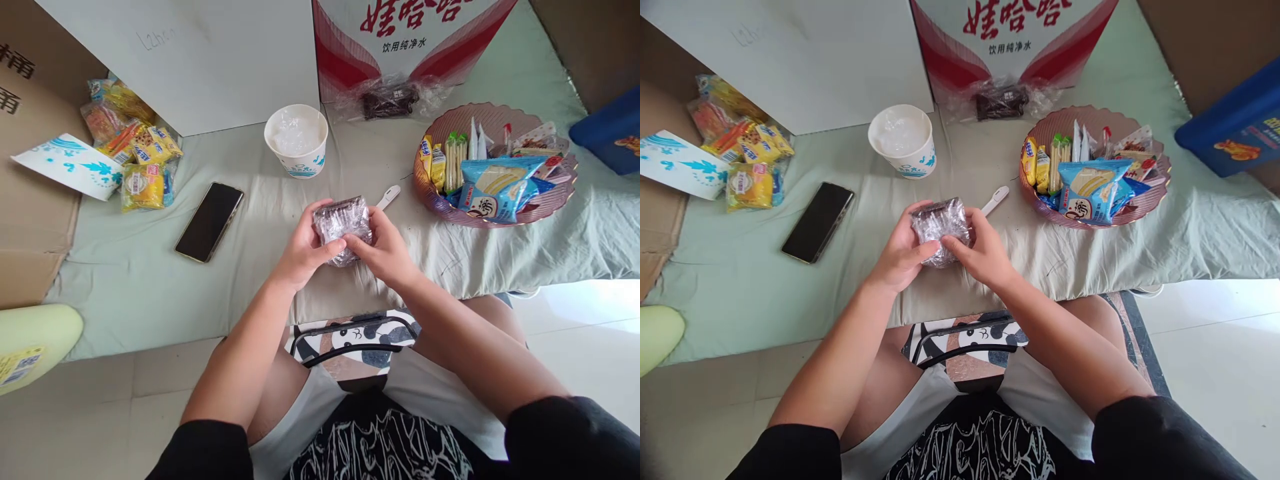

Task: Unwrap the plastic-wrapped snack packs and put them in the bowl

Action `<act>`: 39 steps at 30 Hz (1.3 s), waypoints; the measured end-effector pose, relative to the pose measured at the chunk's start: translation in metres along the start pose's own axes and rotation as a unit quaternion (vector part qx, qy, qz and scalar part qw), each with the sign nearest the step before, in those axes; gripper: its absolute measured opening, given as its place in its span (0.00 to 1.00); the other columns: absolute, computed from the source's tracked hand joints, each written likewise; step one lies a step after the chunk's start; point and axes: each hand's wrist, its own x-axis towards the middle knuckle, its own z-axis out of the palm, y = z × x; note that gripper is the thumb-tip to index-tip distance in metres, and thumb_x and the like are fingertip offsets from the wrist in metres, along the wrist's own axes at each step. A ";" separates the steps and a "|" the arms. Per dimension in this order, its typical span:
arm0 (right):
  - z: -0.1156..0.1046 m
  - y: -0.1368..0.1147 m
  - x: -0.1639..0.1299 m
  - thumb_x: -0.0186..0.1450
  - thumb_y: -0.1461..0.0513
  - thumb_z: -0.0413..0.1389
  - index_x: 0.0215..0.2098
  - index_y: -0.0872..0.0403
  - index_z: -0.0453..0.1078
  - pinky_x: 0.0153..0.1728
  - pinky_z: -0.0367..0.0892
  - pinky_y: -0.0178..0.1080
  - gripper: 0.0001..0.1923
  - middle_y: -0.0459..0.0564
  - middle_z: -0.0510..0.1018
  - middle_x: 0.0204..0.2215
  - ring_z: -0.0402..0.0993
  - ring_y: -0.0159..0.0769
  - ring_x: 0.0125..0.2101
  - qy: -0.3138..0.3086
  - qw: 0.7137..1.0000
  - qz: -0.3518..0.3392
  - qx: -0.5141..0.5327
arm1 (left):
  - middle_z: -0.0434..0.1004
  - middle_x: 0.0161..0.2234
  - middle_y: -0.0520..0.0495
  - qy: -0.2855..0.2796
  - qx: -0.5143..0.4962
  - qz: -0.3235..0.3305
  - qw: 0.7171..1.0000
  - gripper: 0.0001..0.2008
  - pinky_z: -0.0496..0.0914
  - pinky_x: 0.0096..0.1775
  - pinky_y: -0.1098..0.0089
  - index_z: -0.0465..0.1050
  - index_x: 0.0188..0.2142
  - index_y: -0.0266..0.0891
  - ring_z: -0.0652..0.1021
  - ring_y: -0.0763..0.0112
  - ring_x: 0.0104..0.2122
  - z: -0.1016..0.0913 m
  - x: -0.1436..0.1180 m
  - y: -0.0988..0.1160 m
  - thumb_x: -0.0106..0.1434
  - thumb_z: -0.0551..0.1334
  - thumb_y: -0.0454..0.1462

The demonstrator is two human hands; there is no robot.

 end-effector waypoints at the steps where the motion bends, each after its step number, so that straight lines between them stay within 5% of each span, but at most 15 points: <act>1: -0.003 0.000 0.001 0.65 0.51 0.62 0.51 0.50 0.69 0.38 0.73 0.41 0.21 0.50 0.81 0.42 0.76 0.37 0.37 0.011 1.000 -0.008 0.011 | 0.79 0.52 0.44 -0.001 -0.006 -0.001 1.000 0.39 0.76 0.48 0.63 0.67 0.58 0.48 0.81 0.60 0.48 0.002 -0.001 0.000 0.50 0.78 0.48; 5: -0.026 0.001 0.011 0.70 0.59 0.51 0.48 0.50 0.74 0.44 0.75 0.46 0.12 0.52 0.80 0.41 0.77 0.41 0.40 0.051 0.987 -0.093 -0.123 | 0.79 0.42 0.48 0.050 0.028 -0.011 0.998 0.39 0.75 0.39 0.66 0.64 0.61 0.53 0.80 0.64 0.39 -0.004 -0.001 0.001 0.53 0.77 0.49; 10: -0.049 0.013 0.026 0.64 0.69 0.51 0.49 0.50 0.77 0.64 0.62 0.60 0.20 0.56 0.79 0.57 0.68 0.55 0.64 0.026 0.888 -0.181 -0.421 | 0.75 0.34 0.53 0.107 0.052 -0.006 0.993 0.41 0.70 0.31 0.69 0.62 0.63 0.57 0.77 0.69 0.30 -0.017 0.001 0.007 0.53 0.77 0.46; 16: -0.049 0.007 0.013 0.70 0.64 0.51 0.46 0.51 0.78 0.56 0.67 0.56 0.14 0.58 0.82 0.42 0.75 0.54 0.51 0.049 0.855 -0.154 -0.494 | 0.78 0.37 0.51 0.133 0.022 -0.013 0.991 0.32 0.71 0.30 0.72 0.67 0.54 0.51 0.77 0.71 0.31 -0.016 0.001 0.012 0.51 0.77 0.43; 20: -0.051 0.000 -0.008 0.68 0.61 0.54 0.46 0.51 0.77 0.36 0.71 0.46 0.11 0.55 0.81 0.36 0.76 0.45 0.34 0.080 0.907 -0.111 -0.398 | 0.77 0.39 0.51 0.145 0.001 -0.014 0.989 0.26 0.69 0.29 0.72 0.69 0.53 0.51 0.78 0.69 0.33 -0.017 0.002 0.012 0.57 0.72 0.47; 25: -0.045 -0.009 -0.018 0.70 0.55 0.56 0.47 0.51 0.72 0.23 0.66 0.37 0.11 0.44 0.78 0.28 0.71 0.32 0.22 0.054 0.996 0.003 -0.074 | 0.79 0.39 0.51 0.122 0.046 0.012 0.991 0.31 0.72 0.35 0.69 0.67 0.55 0.51 0.79 0.68 0.35 -0.014 0.003 0.006 0.55 0.75 0.42; 30: -0.030 -0.022 -0.022 0.69 0.45 0.58 0.51 0.52 0.67 0.20 0.65 0.33 0.22 0.42 0.78 0.25 0.71 0.28 0.19 -0.053 0.994 0.057 0.083 | 0.81 0.43 0.48 0.098 0.093 0.053 0.989 0.38 0.76 0.38 0.66 0.62 0.62 0.52 0.82 0.66 0.36 -0.011 0.007 -0.007 0.56 0.76 0.47; 39: -0.020 -0.021 -0.028 0.65 0.47 0.61 0.49 0.51 0.59 0.22 0.66 0.32 0.24 0.41 0.78 0.25 0.72 0.28 0.20 -0.105 0.984 0.125 0.066 | 0.82 0.48 0.43 0.082 0.105 0.109 0.985 0.34 0.79 0.41 0.64 0.69 0.57 0.47 0.84 0.60 0.42 -0.012 0.013 -0.014 0.56 0.75 0.52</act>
